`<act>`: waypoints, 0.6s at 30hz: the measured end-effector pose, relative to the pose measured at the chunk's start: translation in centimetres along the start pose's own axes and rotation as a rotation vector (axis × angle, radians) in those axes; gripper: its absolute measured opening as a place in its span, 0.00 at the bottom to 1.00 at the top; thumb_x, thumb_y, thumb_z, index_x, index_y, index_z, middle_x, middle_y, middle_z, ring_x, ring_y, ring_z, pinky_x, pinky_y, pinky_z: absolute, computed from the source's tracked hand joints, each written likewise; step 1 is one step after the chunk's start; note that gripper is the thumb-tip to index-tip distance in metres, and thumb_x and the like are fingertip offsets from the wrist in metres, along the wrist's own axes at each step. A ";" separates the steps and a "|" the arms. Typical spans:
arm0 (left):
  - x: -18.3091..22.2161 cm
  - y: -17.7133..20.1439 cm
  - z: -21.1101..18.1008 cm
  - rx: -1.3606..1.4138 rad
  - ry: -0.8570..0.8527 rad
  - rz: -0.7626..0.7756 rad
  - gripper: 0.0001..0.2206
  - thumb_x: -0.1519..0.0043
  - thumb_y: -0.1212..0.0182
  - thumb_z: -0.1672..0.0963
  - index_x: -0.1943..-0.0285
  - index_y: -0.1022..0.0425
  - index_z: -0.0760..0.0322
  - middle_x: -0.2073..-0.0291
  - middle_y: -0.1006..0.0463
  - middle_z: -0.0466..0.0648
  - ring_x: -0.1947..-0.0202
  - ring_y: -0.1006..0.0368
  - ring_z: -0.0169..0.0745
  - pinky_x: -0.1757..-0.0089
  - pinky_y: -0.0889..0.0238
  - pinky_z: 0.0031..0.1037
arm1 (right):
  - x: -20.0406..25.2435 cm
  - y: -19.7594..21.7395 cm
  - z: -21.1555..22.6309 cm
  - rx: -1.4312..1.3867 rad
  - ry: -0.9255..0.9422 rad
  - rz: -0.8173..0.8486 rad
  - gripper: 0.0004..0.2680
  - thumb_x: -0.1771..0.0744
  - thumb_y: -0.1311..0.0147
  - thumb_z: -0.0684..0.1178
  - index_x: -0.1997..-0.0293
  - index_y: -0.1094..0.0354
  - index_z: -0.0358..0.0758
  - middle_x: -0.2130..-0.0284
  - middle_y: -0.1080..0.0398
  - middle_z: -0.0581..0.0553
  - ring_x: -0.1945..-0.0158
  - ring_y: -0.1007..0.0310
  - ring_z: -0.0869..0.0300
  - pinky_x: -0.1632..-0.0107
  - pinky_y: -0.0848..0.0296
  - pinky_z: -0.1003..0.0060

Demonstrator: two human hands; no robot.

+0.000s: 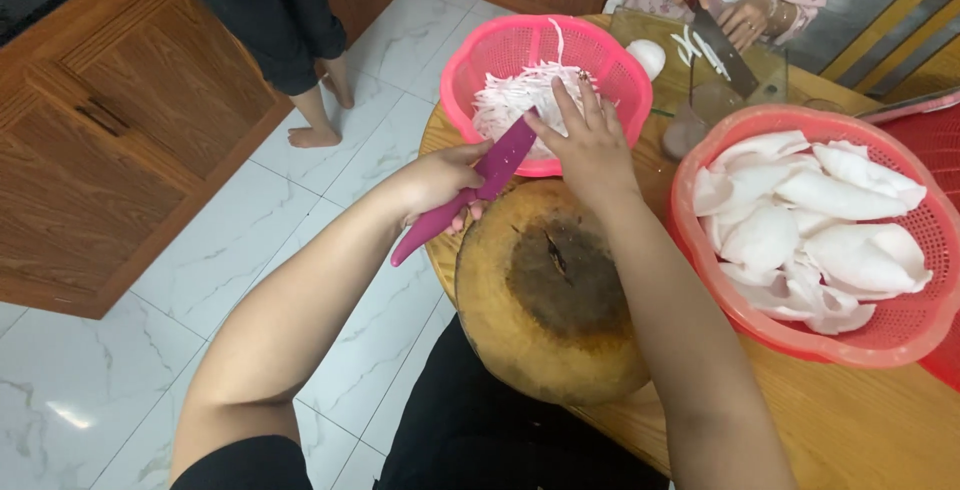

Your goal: Slicing white coconut meat into thin strips using a knife on a wooden cutting board.

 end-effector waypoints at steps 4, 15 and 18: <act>4.3 -0.8 -2.1 -0.018 0.033 -0.012 0.33 0.38 0.52 0.61 0.20 0.54 0.57 0.81 0.24 0.61 0.89 0.26 0.46 0.87 0.29 0.34 | -0.4 -1.7 -0.7 0.144 -0.112 0.060 0.18 0.33 0.44 0.47 0.35 0.31 0.55 0.26 0.50 0.39 0.23 0.62 0.40 0.30 0.52 0.43; 8.3 -6.4 8.2 0.307 -0.473 0.098 0.35 0.36 0.57 0.64 0.19 0.65 0.54 0.80 0.26 0.57 0.89 0.27 0.46 0.85 0.30 0.23 | 12.2 19.3 3.1 -0.746 -0.073 -0.760 0.14 0.33 0.41 0.31 0.41 0.33 0.23 0.45 0.37 0.31 0.38 0.38 0.41 0.34 0.37 0.44; 8.7 -9.3 9.4 0.384 -0.470 0.109 0.35 0.36 0.57 0.65 0.18 0.64 0.55 0.79 0.26 0.57 0.90 0.28 0.46 0.84 0.30 0.23 | 20.4 24.1 3.0 -0.716 -0.136 -0.737 0.13 0.33 0.41 0.31 0.41 0.33 0.23 0.45 0.37 0.31 0.38 0.39 0.41 0.33 0.38 0.44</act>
Point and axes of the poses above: each hand's wrist, its own x-axis away from the middle knuckle, its own y-axis out of the back of the hand, z = x × y, the point moved 2 cm from there along -x, towards the middle knuckle
